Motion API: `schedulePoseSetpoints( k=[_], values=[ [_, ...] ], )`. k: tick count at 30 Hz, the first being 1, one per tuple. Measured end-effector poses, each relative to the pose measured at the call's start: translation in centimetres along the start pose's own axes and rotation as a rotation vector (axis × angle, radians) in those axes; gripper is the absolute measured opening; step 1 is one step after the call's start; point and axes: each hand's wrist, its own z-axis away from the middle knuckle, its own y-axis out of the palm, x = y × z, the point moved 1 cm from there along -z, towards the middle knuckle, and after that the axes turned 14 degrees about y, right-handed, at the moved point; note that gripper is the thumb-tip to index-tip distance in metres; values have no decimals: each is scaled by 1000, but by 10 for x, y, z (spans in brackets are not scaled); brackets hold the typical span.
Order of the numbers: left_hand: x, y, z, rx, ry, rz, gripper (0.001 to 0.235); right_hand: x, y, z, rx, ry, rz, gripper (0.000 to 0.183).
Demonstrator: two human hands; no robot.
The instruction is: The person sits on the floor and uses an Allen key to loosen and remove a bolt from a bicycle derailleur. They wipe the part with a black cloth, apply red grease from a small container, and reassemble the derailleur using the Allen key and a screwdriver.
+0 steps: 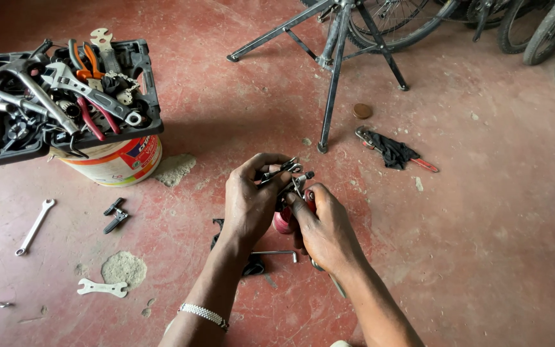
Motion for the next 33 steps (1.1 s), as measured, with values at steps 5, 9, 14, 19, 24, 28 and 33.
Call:
schedulePoseSetpoints(
  k=[5,9,14,19,24,28,33],
  values=[
    [8,0,0,16,-4,20,25,0,3,0,-6,14,36,26],
    [7,1,1,17,15,16,24,0,7,-3,-23,31,43,27],
    [15,3,3,-7,27,22,24,-13,8,-9,-64,105,103,30],
    [16,-1,5,39,117,30,25,-8,10,3,4,98,-5,17],
    [8,9,9,122,81,73,22,11,-4,24,26,295,-24,21],
    [10,7,9,129,78,89,23,9,-5,22,25,294,-93,19],
    [23,8,6,115,15,205,24,-6,-7,3,-54,142,305,40]
  ],
)
